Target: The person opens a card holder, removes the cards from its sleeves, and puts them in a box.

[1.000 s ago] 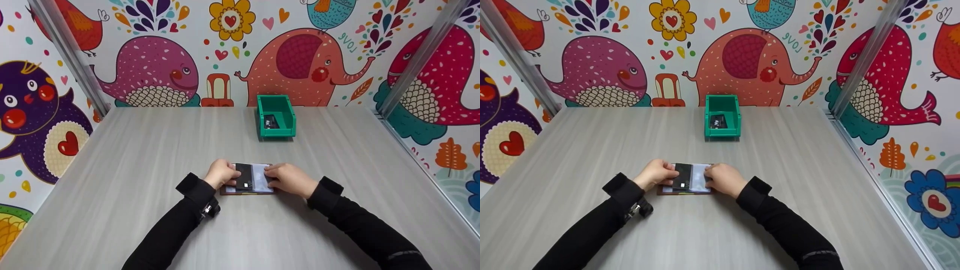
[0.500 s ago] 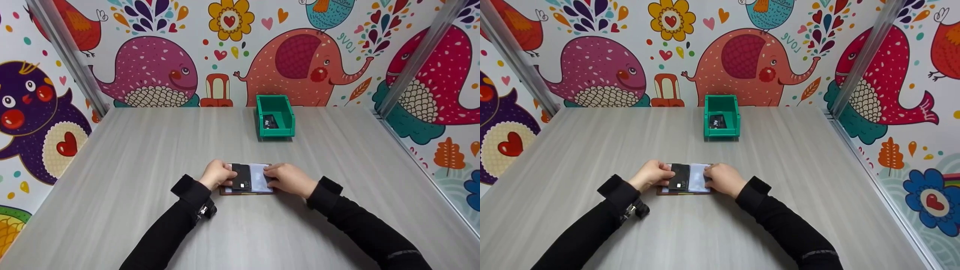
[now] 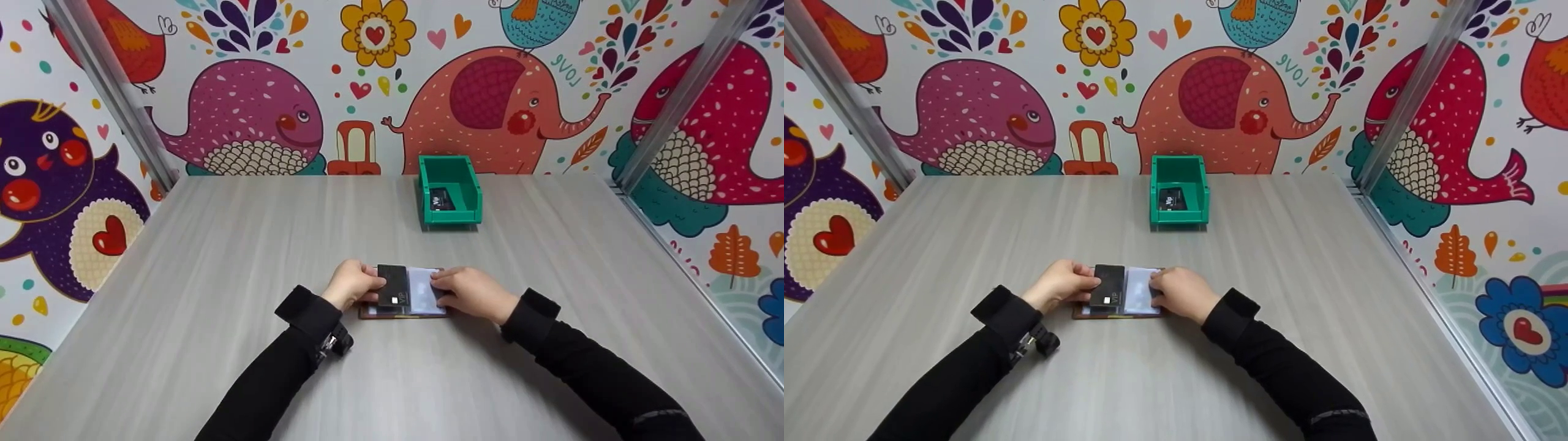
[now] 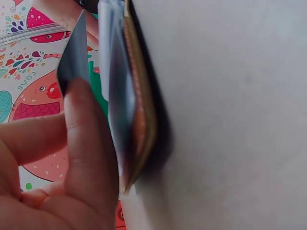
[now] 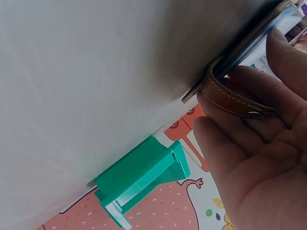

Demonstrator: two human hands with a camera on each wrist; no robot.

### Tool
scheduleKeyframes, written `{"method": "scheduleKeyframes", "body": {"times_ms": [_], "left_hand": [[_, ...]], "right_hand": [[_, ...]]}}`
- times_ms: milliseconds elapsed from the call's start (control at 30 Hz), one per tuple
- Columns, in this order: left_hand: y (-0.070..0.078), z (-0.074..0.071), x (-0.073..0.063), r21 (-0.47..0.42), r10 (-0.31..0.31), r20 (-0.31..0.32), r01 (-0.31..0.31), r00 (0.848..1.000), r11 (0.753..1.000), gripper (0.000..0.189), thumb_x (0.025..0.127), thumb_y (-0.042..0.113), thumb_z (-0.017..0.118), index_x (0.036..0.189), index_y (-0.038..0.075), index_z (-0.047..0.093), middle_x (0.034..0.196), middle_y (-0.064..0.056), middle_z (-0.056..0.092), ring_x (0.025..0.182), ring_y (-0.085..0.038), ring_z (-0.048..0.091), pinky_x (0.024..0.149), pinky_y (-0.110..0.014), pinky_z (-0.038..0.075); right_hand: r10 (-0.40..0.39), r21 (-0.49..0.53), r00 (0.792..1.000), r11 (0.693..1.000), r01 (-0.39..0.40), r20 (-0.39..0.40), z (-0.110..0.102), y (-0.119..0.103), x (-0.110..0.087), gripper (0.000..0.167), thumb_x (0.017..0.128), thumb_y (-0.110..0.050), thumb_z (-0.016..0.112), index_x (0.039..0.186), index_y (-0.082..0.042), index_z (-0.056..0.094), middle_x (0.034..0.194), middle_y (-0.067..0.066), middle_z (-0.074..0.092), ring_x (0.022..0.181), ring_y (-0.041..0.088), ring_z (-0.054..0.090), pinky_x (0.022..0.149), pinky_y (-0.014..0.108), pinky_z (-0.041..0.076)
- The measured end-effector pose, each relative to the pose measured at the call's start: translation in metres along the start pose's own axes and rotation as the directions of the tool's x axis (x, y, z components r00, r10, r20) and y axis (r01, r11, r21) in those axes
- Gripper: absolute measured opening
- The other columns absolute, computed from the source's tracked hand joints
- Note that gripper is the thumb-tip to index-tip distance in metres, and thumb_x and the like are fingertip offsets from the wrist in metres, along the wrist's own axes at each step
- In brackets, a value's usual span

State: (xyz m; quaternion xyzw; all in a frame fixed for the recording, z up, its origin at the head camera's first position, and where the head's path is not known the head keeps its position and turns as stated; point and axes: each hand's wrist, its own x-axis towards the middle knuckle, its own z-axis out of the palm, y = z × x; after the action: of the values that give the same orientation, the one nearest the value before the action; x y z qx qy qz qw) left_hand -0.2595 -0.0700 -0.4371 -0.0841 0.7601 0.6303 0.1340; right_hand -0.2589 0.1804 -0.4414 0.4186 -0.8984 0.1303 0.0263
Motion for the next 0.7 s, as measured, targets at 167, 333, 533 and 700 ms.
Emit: {"method": "scheduleKeyframes", "body": {"times_ms": [167, 333, 533, 700], "left_hand": [[0.003, 0.001, -0.001, -0.019, 0.019, 0.012, -0.019, 1.0, 1.0, 0.014, 0.085, -0.009, 0.068, 0.088, -0.004, 0.055, 0.081, -0.008, 0.052, 0.05, -0.009, 0.055, 0.047, -0.018, 0.05], [0.007, 0.0, -0.002, -0.041, 0.035, 0.022, -0.034, 0.999, 0.999, 0.014, 0.085, -0.009, 0.068, 0.092, -0.006, 0.056, 0.083, -0.008, 0.054, 0.051, -0.009, 0.055, 0.049, -0.018, 0.051], [0.012, -0.002, -0.004, -0.064, 0.053, 0.017, -0.051, 0.998, 0.997, 0.015, 0.085, -0.008, 0.068, 0.095, -0.008, 0.057, 0.083, -0.008, 0.055, 0.054, -0.01, 0.056, 0.05, -0.018, 0.051], [0.016, -0.003, -0.006, -0.076, 0.07, 0.023, -0.068, 0.997, 0.995, 0.015, 0.086, -0.007, 0.068, 0.096, -0.008, 0.058, 0.083, -0.008, 0.057, 0.058, -0.011, 0.057, 0.053, -0.019, 0.052]], "right_hand": [[0.0, -0.004, 1.0, 1.0, 0.0, 0.0, 0.0, 0.0, 0.0, 0.034, 0.086, -0.01, 0.076, 0.116, 0.006, 0.069, 0.118, 0.02, 0.067, 0.111, 0.03, 0.065, 0.093, 0.042, 0.051], [0.011, 0.005, 1.0, 1.0, -0.011, 0.012, 0.0, 0.001, 0.001, 0.034, 0.087, -0.01, 0.076, 0.116, 0.006, 0.069, 0.119, 0.02, 0.067, 0.112, 0.03, 0.064, 0.093, 0.042, 0.051], [0.015, 0.027, 1.0, 1.0, -0.016, 0.022, -0.001, 0.002, 0.0, 0.036, 0.087, -0.011, 0.076, 0.118, 0.006, 0.068, 0.12, 0.02, 0.067, 0.112, 0.03, 0.064, 0.093, 0.043, 0.051], [-0.002, 0.037, 1.0, 0.999, 0.002, 0.013, -0.001, 0.003, -0.001, 0.036, 0.088, -0.012, 0.075, 0.118, 0.007, 0.068, 0.121, 0.021, 0.066, 0.112, 0.032, 0.064, 0.093, 0.043, 0.051]]}}
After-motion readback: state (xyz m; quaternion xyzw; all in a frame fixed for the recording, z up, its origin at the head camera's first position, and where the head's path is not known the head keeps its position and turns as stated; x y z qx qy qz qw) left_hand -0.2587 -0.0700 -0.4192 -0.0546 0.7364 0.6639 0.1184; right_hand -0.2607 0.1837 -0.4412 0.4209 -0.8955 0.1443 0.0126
